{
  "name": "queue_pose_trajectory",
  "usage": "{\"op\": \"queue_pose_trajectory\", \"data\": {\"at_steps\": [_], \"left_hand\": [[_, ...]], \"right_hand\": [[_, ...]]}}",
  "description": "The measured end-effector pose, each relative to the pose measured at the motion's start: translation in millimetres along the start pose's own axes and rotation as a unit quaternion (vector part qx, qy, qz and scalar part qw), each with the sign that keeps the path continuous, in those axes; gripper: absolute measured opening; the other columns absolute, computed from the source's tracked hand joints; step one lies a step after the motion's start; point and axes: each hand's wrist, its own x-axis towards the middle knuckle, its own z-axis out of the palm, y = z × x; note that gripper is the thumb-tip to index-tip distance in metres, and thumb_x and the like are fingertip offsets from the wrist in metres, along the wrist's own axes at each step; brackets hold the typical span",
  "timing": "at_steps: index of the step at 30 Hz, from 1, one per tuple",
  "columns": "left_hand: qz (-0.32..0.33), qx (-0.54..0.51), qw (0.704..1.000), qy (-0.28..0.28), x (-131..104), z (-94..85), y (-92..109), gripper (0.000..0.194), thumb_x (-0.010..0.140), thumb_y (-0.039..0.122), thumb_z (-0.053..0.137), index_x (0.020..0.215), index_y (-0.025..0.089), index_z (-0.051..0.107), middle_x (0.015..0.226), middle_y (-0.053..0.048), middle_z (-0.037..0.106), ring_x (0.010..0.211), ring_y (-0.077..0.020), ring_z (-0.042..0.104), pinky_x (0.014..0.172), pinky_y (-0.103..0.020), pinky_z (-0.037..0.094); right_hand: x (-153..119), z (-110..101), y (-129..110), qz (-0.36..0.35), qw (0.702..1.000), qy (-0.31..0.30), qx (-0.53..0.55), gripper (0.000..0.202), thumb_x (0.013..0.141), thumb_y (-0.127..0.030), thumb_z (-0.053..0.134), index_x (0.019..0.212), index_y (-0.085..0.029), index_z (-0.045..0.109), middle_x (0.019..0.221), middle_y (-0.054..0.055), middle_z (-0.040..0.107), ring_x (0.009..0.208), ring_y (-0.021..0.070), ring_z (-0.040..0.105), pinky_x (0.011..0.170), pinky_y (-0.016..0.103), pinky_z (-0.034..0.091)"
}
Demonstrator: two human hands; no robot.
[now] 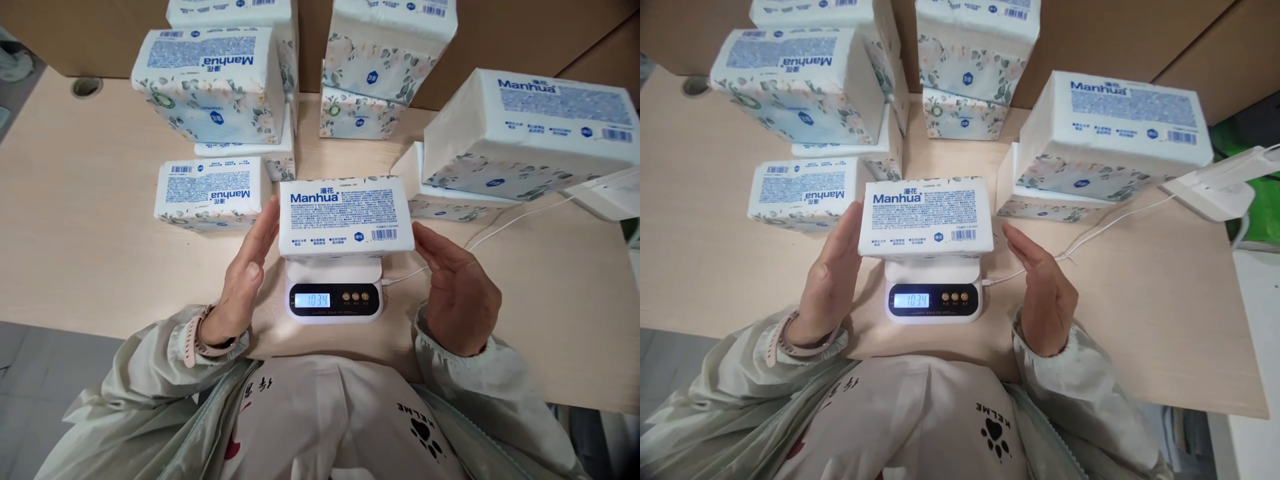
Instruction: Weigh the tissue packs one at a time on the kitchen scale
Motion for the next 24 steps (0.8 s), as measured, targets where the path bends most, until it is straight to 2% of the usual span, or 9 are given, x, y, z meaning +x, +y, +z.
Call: {"op": "queue_pose_trajectory", "data": {"at_steps": [4, 6, 13, 24], "left_hand": [[0.004, -0.001, 1.0, -0.001, 0.9, 0.4, 1.2, 0.068, 0.111, 0.063, 0.042, 0.174, 0.036, 0.04, 0.184, 0.006, 0.031, 0.175, -0.0326, 0.022, 0.147, -0.054, 0.022], [0.006, 0.0, 1.0, -0.001, 1.0, 0.7, 1.7, 0.068, 0.111, 0.063, 0.042, 0.174, 0.035, 0.04, 0.184, 0.006, 0.032, 0.175, -0.0319, 0.023, 0.147, -0.052, 0.023], [0.01, 0.0, 1.0, 0.003, 0.6, 0.1, 1.5, 0.068, 0.111, 0.064, 0.044, 0.173, 0.035, 0.042, 0.183, 0.005, 0.034, 0.174, -0.0327, 0.026, 0.147, -0.053, 0.023], [0.011, -0.001, 1.0, 0.014, 0.2, -0.2, 3.1, 0.068, 0.111, 0.061, 0.044, 0.172, 0.032, 0.044, 0.182, 0.004, 0.036, 0.173, -0.0328, 0.027, 0.147, -0.05, 0.025]], "right_hand": [[-1.4, -0.3, -0.6, -0.005, 1.0, -0.007, -0.004, 0.04, 0.114, -0.036, 0.047, 0.14, -0.031, 0.078, 0.144, 0.006, 0.078, 0.142, 0.0384, 0.07, 0.128, 0.075, 0.048], [-1.7, 0.1, -1.2, 0.001, 1.0, -0.007, 0.008, 0.041, 0.115, -0.037, 0.046, 0.139, -0.031, 0.078, 0.144, 0.006, 0.078, 0.144, 0.0384, 0.069, 0.129, 0.077, 0.046], [-0.9, -1.1, -1.9, 0.015, 0.999, -0.019, 0.023, 0.04, 0.115, -0.041, 0.047, 0.138, -0.033, 0.079, 0.145, 0.0, 0.079, 0.143, 0.0312, 0.07, 0.13, 0.063, 0.052], [0.5, -0.7, 0.7, -0.01, 1.0, -0.022, -0.001, 0.038, 0.113, -0.03, 0.051, 0.138, -0.031, 0.079, 0.142, 0.0, 0.08, 0.138, 0.026, 0.073, 0.12, 0.052, 0.063]]}}
